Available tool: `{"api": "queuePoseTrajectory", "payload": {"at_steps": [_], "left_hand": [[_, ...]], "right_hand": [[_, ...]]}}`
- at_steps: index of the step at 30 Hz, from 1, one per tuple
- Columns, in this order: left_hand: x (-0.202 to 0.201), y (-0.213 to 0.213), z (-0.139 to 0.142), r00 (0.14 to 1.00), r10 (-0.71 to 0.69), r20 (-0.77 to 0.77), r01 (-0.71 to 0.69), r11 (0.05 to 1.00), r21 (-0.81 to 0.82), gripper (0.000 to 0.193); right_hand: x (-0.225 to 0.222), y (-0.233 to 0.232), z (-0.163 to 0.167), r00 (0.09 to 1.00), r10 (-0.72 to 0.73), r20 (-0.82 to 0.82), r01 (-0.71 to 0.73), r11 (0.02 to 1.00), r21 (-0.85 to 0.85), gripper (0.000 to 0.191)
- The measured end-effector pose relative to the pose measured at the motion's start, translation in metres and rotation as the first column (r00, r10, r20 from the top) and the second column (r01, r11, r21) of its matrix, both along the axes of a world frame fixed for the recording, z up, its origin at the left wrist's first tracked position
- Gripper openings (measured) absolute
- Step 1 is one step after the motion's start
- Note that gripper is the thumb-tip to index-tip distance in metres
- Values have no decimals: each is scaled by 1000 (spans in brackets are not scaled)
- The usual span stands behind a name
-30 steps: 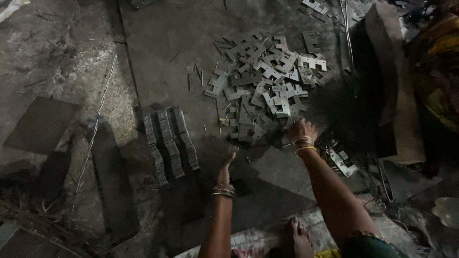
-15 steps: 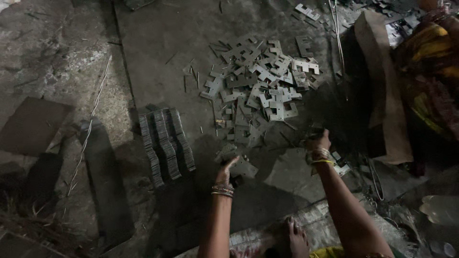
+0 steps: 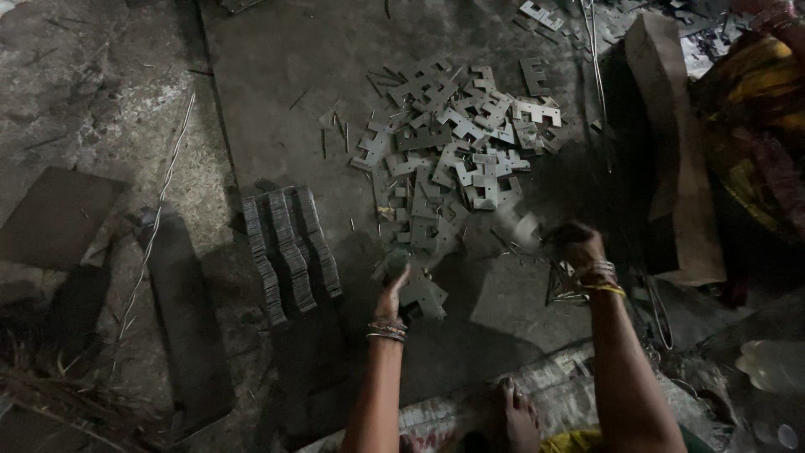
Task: The person sits on the floor and sorts small metal brackets from a large pile, picking them up one by one and stacking them into neat piles. The person occasionally adjusts the position of the pile and continues stacking the sorted parts.
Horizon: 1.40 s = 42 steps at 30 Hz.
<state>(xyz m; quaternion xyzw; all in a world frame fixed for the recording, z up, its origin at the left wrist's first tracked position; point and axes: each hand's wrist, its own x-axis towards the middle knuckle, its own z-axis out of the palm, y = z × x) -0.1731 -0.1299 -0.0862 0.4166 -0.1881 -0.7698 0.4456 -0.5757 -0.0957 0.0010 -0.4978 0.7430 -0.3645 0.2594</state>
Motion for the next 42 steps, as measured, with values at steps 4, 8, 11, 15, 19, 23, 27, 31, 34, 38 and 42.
{"api": "queuePoseTrajectory", "payload": {"at_steps": [4, 8, 11, 15, 19, 23, 27, 31, 34, 38, 42], "left_hand": [[-5, -9, 7, 967, 67, 246, -42, 994, -106, 80], [-7, -10, 8, 949, 89, 302, -70, 995, -72, 90], [-6, -8, 5, 966, 16, 256, -27, 999, 40, 98], [-3, -6, 5, 948, -7, 320, 36, 996, -84, 108], [-1, -7, 15, 915, -26, 403, 94, 984, -151, 113], [1, -3, 30, 865, 36, 501, 73, 978, -196, 108], [5, -2, 29, 872, 3, 490, 106, 975, -195, 101], [4, 0, 15, 906, -159, 392, 249, 950, -190, 95], [1, 5, 12, 890, -294, 349, 383, 897, -221, 90], [0, 7, 18, 793, -318, 520, 513, 808, -289, 85], [-1, 0, 35, 615, -235, 753, 682, 637, -358, 81]], "right_hand": [[8, 12, -15, 897, 373, -238, -323, 919, 227, 18], [37, 25, -29, 995, 29, -100, -10, 982, 190, 23], [49, 30, -31, 934, -335, 125, 319, 938, 133, 33], [42, 34, -33, 846, -512, 149, 519, 855, -7, 21], [17, 43, -28, 756, -635, -159, 632, 771, -72, 25], [12, 35, 10, 924, -92, 371, 128, 989, -73, 20], [46, -14, 73, 897, 441, -13, -419, 861, 287, 30], [133, -63, 86, 568, 786, -244, -336, 493, 803, 52], [193, -76, 62, 545, 823, -161, -526, 485, 699, 44], [210, -74, 28, 487, 840, -240, -645, 531, 549, 61], [163, -33, 2, 517, 733, -442, -581, 680, 447, 77]]}}
